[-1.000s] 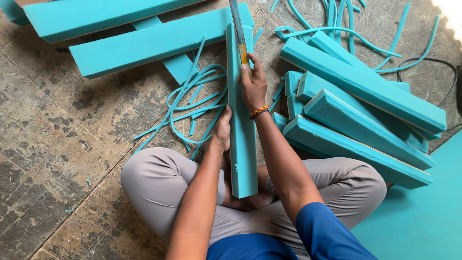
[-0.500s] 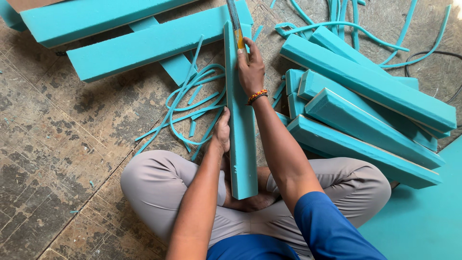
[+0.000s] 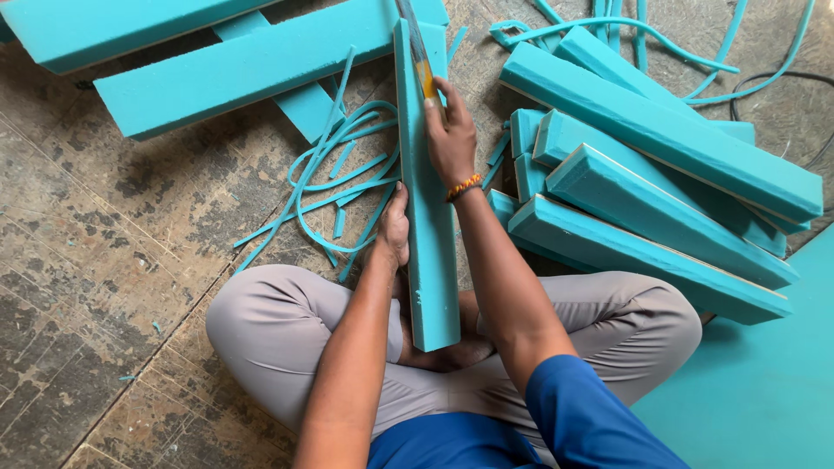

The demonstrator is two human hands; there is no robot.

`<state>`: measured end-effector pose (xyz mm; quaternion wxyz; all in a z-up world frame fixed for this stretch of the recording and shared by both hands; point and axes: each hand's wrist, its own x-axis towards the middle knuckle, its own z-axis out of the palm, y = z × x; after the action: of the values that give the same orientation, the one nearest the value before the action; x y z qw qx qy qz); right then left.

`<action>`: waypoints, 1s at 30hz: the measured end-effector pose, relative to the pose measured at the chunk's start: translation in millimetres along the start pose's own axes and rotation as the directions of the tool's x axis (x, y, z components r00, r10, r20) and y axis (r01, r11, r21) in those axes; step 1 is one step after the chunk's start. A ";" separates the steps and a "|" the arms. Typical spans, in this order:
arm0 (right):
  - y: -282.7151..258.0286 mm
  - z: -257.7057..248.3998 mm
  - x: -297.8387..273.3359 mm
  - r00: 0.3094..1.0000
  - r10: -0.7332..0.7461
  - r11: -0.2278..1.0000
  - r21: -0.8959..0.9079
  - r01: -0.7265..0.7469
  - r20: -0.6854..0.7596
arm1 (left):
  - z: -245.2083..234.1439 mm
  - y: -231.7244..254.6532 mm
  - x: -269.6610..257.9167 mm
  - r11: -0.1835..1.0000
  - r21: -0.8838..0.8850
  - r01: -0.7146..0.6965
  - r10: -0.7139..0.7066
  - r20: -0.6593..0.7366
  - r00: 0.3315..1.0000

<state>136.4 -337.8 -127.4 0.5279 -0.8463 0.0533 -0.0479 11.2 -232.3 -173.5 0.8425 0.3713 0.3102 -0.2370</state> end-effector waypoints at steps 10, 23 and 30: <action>0.8 -24.5 -82.4 0.998 -0.060 0.997 0.057 0.061 -0.018 | -1.8 -3.8 -1.0 0.995 -0.101 0.008 -0.002 0.062 0.998; -14.0 -35.6 -109.7 1.000 0.005 1.000 0.004 -0.005 0.012 | -3.7 -2.2 2.5 0.993 -0.116 -0.022 0.031 0.081 0.996; -22.0 -18.2 -56.4 0.999 0.033 0.994 -0.105 -0.032 0.008 | -0.9 0.7 0.5 0.998 -0.059 0.012 -0.011 0.014 1.000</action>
<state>78.9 -336.4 -101.1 0.4835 -0.8722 0.0669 -0.0324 11.6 -231.3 -174.0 0.8538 0.3430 0.3131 -0.2351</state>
